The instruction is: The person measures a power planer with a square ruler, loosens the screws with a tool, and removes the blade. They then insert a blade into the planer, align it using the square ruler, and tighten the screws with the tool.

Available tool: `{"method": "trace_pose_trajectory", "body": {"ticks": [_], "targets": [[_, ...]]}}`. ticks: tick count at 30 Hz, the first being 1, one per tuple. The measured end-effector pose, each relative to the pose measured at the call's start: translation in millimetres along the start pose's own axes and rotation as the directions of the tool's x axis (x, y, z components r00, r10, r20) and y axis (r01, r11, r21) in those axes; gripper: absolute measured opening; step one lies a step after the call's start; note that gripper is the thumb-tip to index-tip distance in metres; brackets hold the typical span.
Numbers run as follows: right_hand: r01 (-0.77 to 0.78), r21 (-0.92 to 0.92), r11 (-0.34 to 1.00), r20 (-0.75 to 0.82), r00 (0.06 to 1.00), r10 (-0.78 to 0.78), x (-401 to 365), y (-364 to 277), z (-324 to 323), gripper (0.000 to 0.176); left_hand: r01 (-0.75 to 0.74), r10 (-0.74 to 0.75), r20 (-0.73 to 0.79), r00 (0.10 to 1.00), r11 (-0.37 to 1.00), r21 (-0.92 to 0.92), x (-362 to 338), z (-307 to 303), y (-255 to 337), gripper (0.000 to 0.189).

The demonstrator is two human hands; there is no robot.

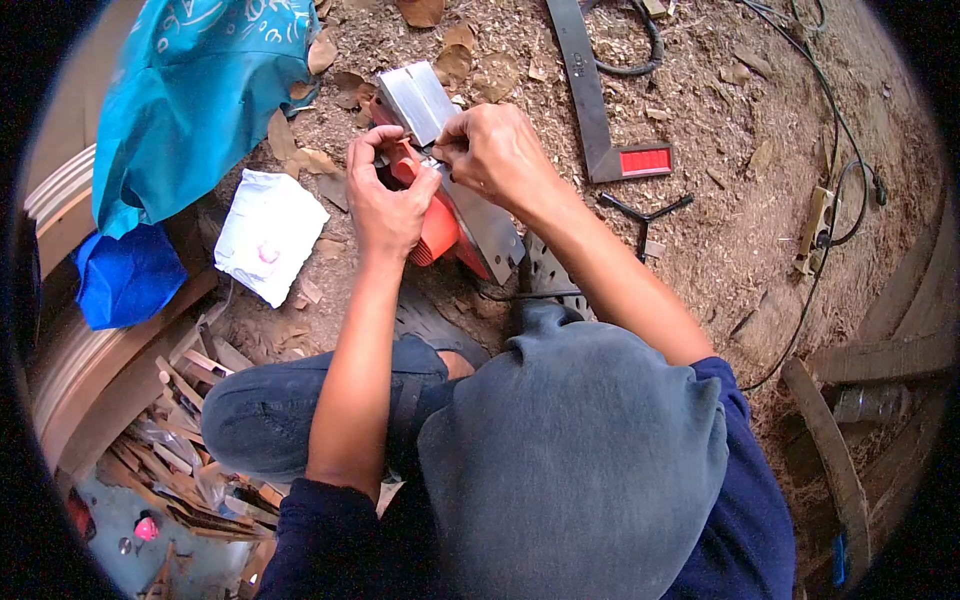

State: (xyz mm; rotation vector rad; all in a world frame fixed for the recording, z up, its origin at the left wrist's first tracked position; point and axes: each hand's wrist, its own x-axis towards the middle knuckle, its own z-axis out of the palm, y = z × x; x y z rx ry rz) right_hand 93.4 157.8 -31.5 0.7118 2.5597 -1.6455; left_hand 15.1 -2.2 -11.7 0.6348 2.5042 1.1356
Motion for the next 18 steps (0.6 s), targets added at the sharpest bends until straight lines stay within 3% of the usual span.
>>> {"method": "trace_pose_trajectory", "body": {"ticks": [5, 8, 10, 12, 15, 18], "targets": [[0.010, 0.070, 0.998, -0.012, 1.000, -0.009, -4.1, -0.6, 1.6, 0.016, 0.008, -0.008, -0.005, 1.000, 0.999, -0.031, -2.2, 0.7, -2.0, 0.049], [0.031, 0.091, 0.995, -0.028, 0.999, -0.029, -9.6, 2.8, -3.7, 0.016, -0.079, 0.079, -0.027, 0.996, 0.997, 0.024, -1.1, 0.8, 0.6, 0.048], [0.027, 0.077, 0.997, -0.039, 0.999, -0.024, -24.5, 5.2, -12.2, 0.017, -0.020, 0.019, -0.004, 1.000, 0.998, -0.053, -2.8, 1.1, -1.6, 0.046], [0.084, 0.043, 0.996, -0.212, 0.974, -0.074, -53.3, 16.5, -36.9, 0.026, 0.035, -0.034, 0.005, 0.999, 0.993, -0.109, -6.8, 1.6, -8.2, 0.045], [0.044, -0.497, 0.867, -0.140, 0.982, -0.130, -97.0, 43.8, -84.8, 0.042, 0.024, -0.033, -0.040, 0.999, 0.978, -0.207, -11.0, 2.5, -14.0, 0.044], [0.042, -0.705, 0.708, 0.009, 0.999, -0.050, -118.9, 75.4, -103.7, 0.049, -0.101, 0.082, -0.143, 0.986, 0.987, -0.127, -16.3, 3.1, -7.5, 0.046]]}}
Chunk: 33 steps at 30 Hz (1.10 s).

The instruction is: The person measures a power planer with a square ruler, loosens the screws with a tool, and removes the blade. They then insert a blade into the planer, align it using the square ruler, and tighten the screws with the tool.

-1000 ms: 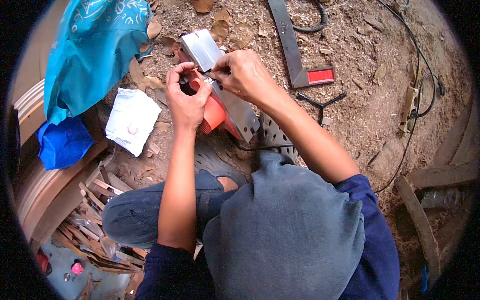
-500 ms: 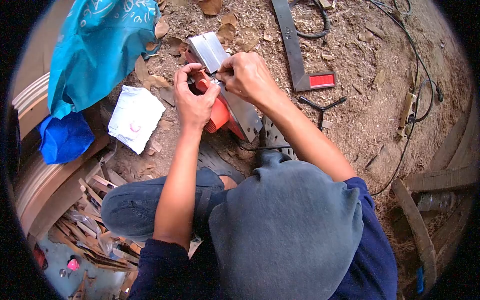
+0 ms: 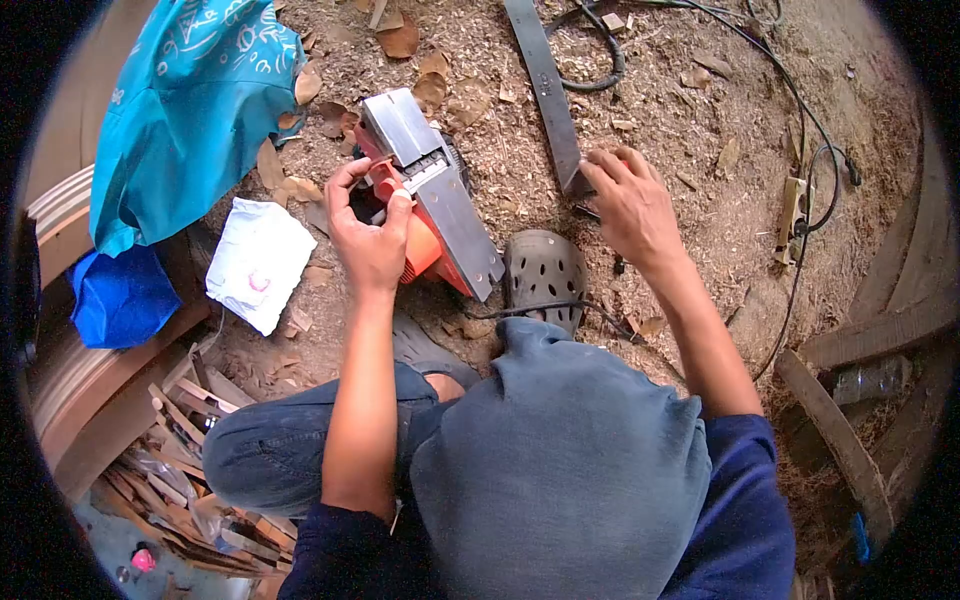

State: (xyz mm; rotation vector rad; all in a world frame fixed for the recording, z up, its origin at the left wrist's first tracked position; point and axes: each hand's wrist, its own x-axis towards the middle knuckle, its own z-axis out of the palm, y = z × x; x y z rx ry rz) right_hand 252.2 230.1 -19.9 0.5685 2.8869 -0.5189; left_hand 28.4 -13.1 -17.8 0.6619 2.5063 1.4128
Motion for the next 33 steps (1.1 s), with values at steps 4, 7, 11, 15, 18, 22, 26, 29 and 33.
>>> {"method": "trace_pose_trajectory", "body": {"ticks": [4, 7, 11, 15, 18, 22, 26, 29, 33], "targets": [[0.129, -0.077, 0.989, 0.020, 0.992, -0.128, 1.4, 20.9, 12.1, 0.047, -0.229, 0.232, 0.001, 0.973, 0.959, 0.167, -4.5, 2.5, 25.9, 0.047], [0.269, -0.149, 0.952, 0.054, 0.963, -0.264, 9.4, 28.9, 4.9, 0.041, -0.369, 0.355, 0.098, 0.929, 0.906, 0.209, -11.7, 6.2, 45.1, 0.043], [0.338, 0.002, 0.941, 0.119, 0.934, -0.336, 8.6, 18.2, -27.7, 0.032, -0.477, 0.430, 0.272, 0.861, 0.868, 0.139, -28.8, 24.7, 57.4, 0.053], [0.404, 0.106, 0.908, 0.121, 0.902, -0.416, 12.9, -29.1, -93.1, 0.033, -0.505, 0.359, 0.517, 0.777, 0.846, 0.172, -44.4, 33.8, 80.4, 0.078], [0.448, 0.136, 0.883, 0.131, 0.876, -0.465, 18.3, -49.0, -108.6, 0.036, -0.477, 0.333, 0.535, 0.777, 0.866, 0.153, -54.6, 42.1, 80.9, 0.080], [0.448, 0.233, 0.863, 0.126, 0.866, -0.484, 22.9, -66.7, -111.0, 0.033, -0.513, 0.374, 0.492, 0.786, 0.838, 0.183, -48.4, 34.4, 70.8, 0.073], [0.467, 0.328, 0.821, 0.053, 0.859, -0.510, 27.2, -71.5, -97.3, 0.031, -0.521, 0.355, 0.537, 0.766, 0.832, 0.192, -29.1, 22.5, 69.0, 0.050], [0.449, 0.431, 0.783, 0.023, 0.862, -0.507, 33.3, -70.3, -96.8, 0.034, -0.548, 0.379, 0.550, 0.744, 0.817, 0.179, -24.5, 18.7, 62.7, 0.051], [0.218, 0.783, 0.582, -0.027, 0.947, -0.319, 54.8, -54.2, -86.8, 0.040, -0.548, 0.338, 0.599, 0.726, 0.811, 0.207, -25.3, 5.0, 68.5, 0.054]]}}
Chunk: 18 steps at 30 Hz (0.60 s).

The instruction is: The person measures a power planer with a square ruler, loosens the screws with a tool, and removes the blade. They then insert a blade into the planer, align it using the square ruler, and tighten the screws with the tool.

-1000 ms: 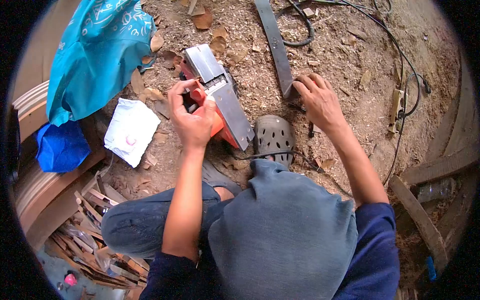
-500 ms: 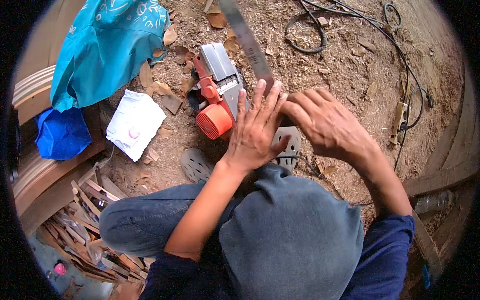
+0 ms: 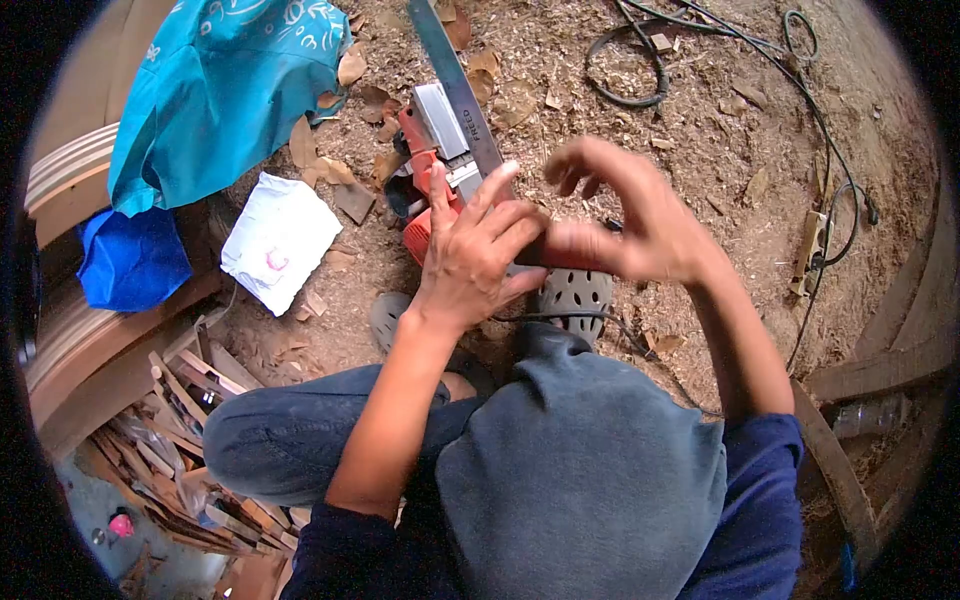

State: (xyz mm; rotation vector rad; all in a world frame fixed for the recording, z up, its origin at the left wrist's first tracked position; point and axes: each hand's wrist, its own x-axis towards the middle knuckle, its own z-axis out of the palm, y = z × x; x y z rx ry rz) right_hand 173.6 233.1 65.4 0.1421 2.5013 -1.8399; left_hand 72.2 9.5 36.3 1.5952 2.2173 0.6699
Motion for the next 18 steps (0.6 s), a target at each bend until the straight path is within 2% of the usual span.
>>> {"method": "trace_pose_trajectory", "body": {"ticks": [1, 2, 4, 5, 6, 9, 11, 12, 14, 18], "targets": [[-0.178, 0.106, 0.978, -0.074, 0.980, 0.186, 4.7, 23.7, 6.9, 0.036, -0.011, 0.011, 0.034, 0.999, 1.000, 0.000, -2.4, 0.6, -1.2, 0.056], [-0.327, 0.082, 0.941, -0.095, 0.938, 0.334, 16.4, 32.3, 11.4, 0.035, -0.020, 0.020, 0.072, 0.997, 1.000, -0.002, -5.5, 2.3, -1.3, 0.058], [-0.429, -0.034, 0.903, -0.073, 0.902, 0.426, 35.1, 69.9, 29.0, 0.031, -0.014, 0.015, 0.073, 0.997, 1.000, -0.013, -9.7, 7.4, -0.5, 0.064], [-0.486, -0.018, 0.874, -0.032, 0.874, 0.485, 46.4, 81.4, 39.8, 0.033, -0.014, 0.016, 0.092, 0.996, 1.000, -0.020, -11.4, 9.1, -1.1, 0.065], [-0.568, 0.096, 0.817, -0.003, 0.821, 0.571, 56.4, 83.7, 51.3, 0.032, -0.013, 0.016, 0.110, 0.994, 1.000, -0.029, -13.6, 11.1, -1.6, 0.066], [-0.545, 0.107, 0.832, 0.004, 0.837, 0.547, 72.2, 111.6, 76.3, 0.032, -0.015, 0.017, 0.101, 0.995, 1.000, -0.014, -20.4, 18.8, -2.2, 0.067], [-0.632, 0.034, 0.774, -0.030, 0.773, 0.633, 81.4, 106.7, 78.6, 0.034, -0.018, 0.019, 0.094, 0.995, 1.000, -0.013, -21.1, 19.8, -1.5, 0.068], [-0.633, 0.031, 0.774, -0.028, 0.773, 0.634, 83.5, 110.6, 78.2, 0.034, -0.011, 0.011, 0.097, 0.995, 1.000, -0.009, -21.9, 20.2, -0.8, 0.067], [-0.666, 0.122, 0.736, -0.003, 0.741, 0.671, 87.2, 117.6, 78.5, 0.036, -0.001, 0.002, 0.100, 0.995, 1.000, -0.008, -22.6, 19.9, 1.0, 0.067], [-0.673, 0.133, 0.727, -0.009, 0.733, 0.680, 86.6, 116.5, 79.4, 0.037, 0.008, -0.009, 0.109, 0.994, 1.000, 0.008, -25.5, 21.1, 1.2, 0.066]]}}
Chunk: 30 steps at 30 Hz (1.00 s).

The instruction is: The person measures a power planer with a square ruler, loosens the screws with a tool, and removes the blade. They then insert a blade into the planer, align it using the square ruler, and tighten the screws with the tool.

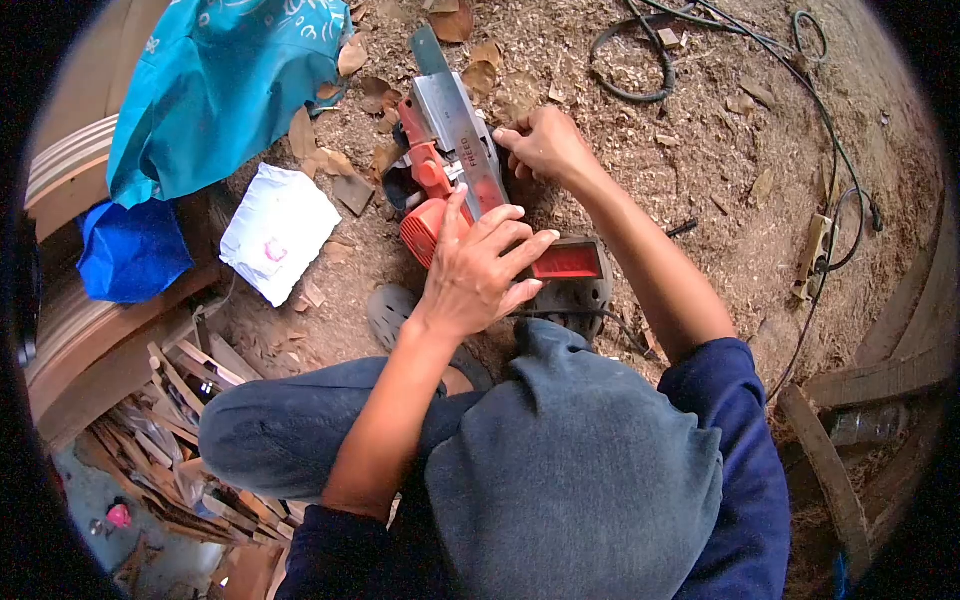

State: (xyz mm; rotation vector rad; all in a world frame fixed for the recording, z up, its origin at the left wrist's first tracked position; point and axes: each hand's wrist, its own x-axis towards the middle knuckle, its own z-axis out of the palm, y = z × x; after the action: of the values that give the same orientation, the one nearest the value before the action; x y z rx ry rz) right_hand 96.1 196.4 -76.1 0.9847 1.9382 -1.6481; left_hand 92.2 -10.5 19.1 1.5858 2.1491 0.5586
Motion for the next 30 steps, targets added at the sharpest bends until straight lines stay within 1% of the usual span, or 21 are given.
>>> {"method": "trace_pose_trajectory", "body": {"ticks": [3, 6, 10, 19, 23, 25, 26, 28, 30], "targets": [[-0.039, 0.085, 0.996, 0.034, 0.999, 0.036, 2.4, 2.5, -0.6, 0.035, -0.001, 0.001, 0.009, 1.000, 1.000, 0.002, 0.2, -0.4, -0.6, 0.066], [-0.035, 0.128, 0.991, 0.049, 0.998, 0.029, 2.2, 6.0, -0.4, 0.033, 0.006, -0.006, 0.015, 1.000, 1.000, -0.003, -1.2, -0.5, -1.4, 0.066], [-0.054, 0.103, 0.993, 0.068, 0.997, 0.047, 4.9, 6.5, -2.1, 0.033, 0.017, -0.017, -0.001, 1.000, 1.000, -0.024, -1.7, 1.3, -1.0, 0.064], [-0.026, 0.125, 0.992, 0.087, 0.996, 0.015, 3.9, 11.9, -2.2, 0.031, 0.007, -0.009, -0.053, 0.999, 0.999, -0.047, 0.4, 3.9, -1.0, 0.059], [-0.014, 0.117, 0.993, 0.101, 0.995, 0.002, 2.6, 12.7, -3.5, 0.031, 0.006, -0.008, -0.045, 0.999, 0.999, -0.040, 0.9, 4.1, -0.7, 0.060], [-0.029, 0.200, 0.979, 0.095, 0.995, 0.010, 1.3, 11.4, -2.1, 0.029, 0.007, -0.009, -0.049, 0.999, 0.999, -0.043, 0.8, 4.0, -0.7, 0.060], [-0.029, 0.199, 0.980, 0.096, 0.995, 0.010, 1.7, 9.5, -1.9, 0.029, 0.009, -0.011, -0.051, 0.999, 0.999, -0.043, 0.8, 4.3, -0.8, 0.060], [-0.062, 0.133, 0.989, 0.081, 0.995, 0.052, 3.9, 7.3, -0.5, 0.029, 0.012, -0.014, -0.054, 0.998, 0.999, -0.050, 0.1, 5.3, -0.8, 0.060], [-0.051, 0.143, 0.988, 0.069, 0.997, 0.041, 3.7, 8.4, 1.2, 0.029, 0.013, -0.016, -0.060, 0.998, 0.999, -0.051, -0.1, 6.4, -1.1, 0.060]]}}
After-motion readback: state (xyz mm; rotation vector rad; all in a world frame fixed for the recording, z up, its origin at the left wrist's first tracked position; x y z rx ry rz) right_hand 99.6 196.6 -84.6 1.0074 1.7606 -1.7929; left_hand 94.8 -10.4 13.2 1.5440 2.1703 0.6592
